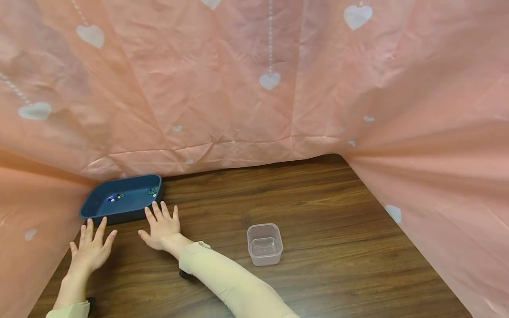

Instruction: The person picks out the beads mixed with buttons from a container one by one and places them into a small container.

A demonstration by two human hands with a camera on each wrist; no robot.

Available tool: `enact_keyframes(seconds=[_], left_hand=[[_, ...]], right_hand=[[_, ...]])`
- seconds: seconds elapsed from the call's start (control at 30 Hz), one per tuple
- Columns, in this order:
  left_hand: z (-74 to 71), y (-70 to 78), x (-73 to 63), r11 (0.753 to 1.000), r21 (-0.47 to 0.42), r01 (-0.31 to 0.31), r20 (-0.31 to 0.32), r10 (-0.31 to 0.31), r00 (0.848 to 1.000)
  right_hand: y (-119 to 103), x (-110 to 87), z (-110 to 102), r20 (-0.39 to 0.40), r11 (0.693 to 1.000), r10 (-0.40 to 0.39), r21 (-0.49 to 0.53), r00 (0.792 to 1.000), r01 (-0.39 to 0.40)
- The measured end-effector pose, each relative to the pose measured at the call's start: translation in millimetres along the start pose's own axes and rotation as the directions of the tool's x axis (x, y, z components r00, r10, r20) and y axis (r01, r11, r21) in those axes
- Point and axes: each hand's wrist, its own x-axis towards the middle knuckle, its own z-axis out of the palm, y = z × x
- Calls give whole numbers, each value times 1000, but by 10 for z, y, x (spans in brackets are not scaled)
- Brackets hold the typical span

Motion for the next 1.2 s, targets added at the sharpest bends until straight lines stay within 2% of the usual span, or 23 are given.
enact_keyframes(seconds=[0.1,0.2,0.4,0.6,0.93,1.2], left_hand=[[-32,-148,81,999,18,-38,-34,38,999],[-50,-257,174,997,27,-72,-40,74,996],[-67,-367,331,994,43,-98,-23,99,995],[-27,-408,432,996,49,-80,5,80,997],[-10,-395,463,997,30,-66,11,66,998],[-35,-368,438,998,26,-54,18,54,998]], right_hand=[[-51,133,33,9,999,-25,-29,1000,25],[-74,239,50,28,997,-38,-62,999,39],[-104,402,57,51,991,-48,-126,998,54],[-152,509,77,115,991,-30,-126,993,44],[-180,540,78,143,988,-17,-147,990,38],[-184,501,93,112,990,-32,-133,993,47]])
